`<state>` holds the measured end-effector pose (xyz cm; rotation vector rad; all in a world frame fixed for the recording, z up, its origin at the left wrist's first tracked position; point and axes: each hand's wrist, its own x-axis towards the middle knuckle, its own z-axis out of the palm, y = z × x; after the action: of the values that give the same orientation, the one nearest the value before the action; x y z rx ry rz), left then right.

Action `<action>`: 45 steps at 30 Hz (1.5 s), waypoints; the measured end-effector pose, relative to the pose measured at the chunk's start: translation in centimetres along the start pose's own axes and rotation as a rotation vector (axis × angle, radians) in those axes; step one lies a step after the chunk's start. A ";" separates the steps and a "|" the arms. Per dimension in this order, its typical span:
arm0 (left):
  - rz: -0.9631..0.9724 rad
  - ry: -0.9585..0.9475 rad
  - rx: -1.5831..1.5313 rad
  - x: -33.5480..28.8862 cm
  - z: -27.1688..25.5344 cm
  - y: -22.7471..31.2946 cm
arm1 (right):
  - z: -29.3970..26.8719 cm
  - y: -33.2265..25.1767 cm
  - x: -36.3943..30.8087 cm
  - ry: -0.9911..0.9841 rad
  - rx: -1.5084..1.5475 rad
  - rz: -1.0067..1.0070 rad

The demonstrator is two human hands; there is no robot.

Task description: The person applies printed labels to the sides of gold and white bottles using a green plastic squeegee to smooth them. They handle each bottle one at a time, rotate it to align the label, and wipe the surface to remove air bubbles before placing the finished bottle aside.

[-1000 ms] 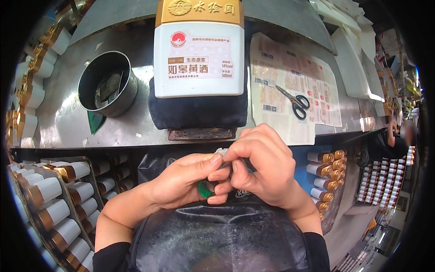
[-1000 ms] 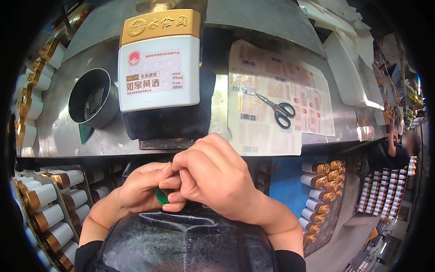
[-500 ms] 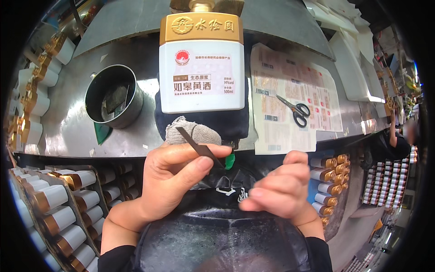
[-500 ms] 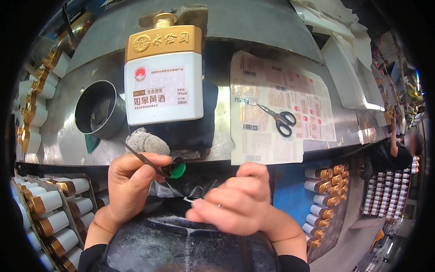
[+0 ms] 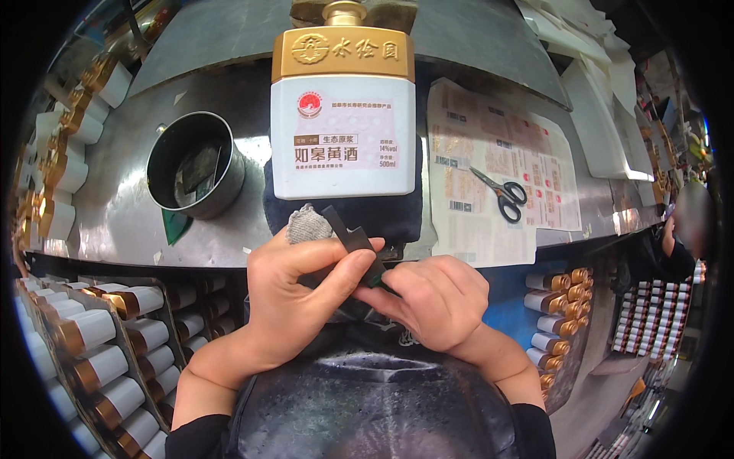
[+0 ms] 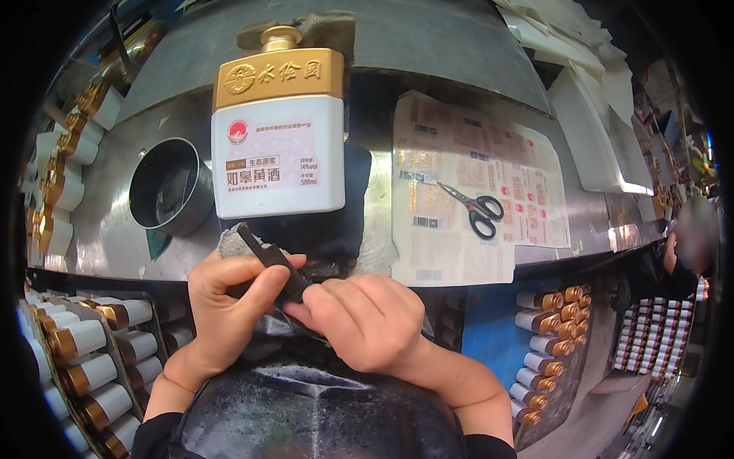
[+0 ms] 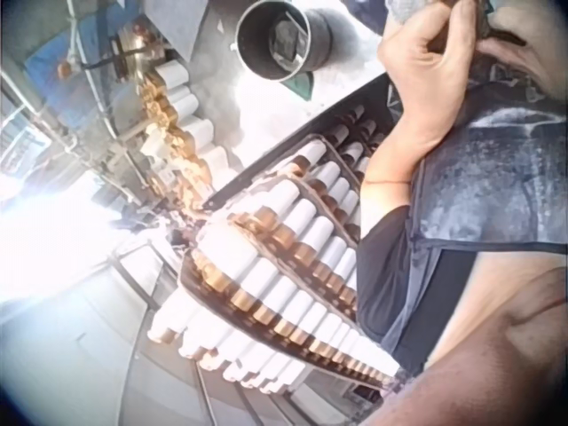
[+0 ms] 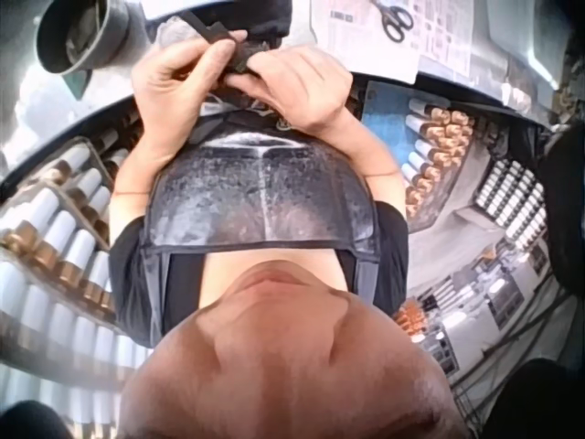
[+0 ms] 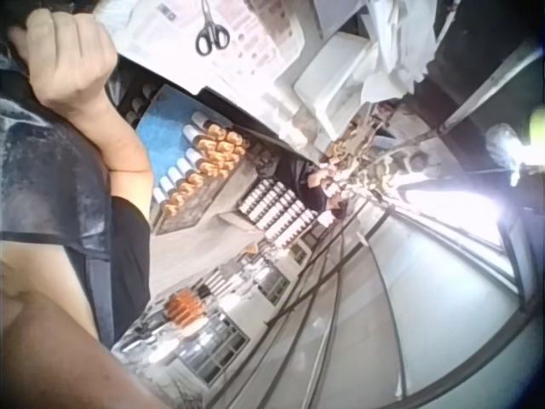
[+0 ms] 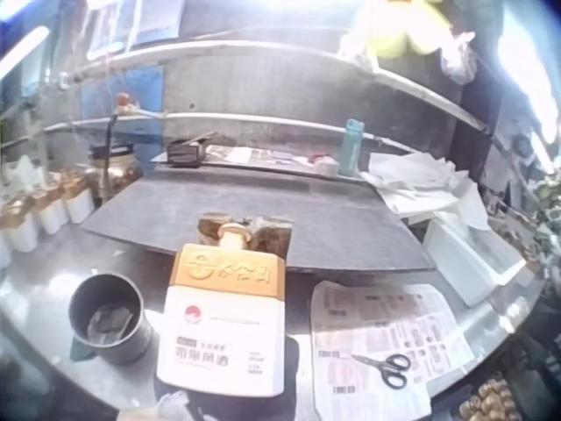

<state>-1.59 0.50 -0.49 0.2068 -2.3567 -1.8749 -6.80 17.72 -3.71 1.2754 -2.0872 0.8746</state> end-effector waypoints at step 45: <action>0.639 0.171 0.920 3.8 -2.6 -1.9 | -0.7 0.7 1.6 -0.286 1.309 1.390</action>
<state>-4.81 -3.14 -1.67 -0.2723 -2.5392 -0.4288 -8.02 17.59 -2.34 0.0006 -2.4681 3.0944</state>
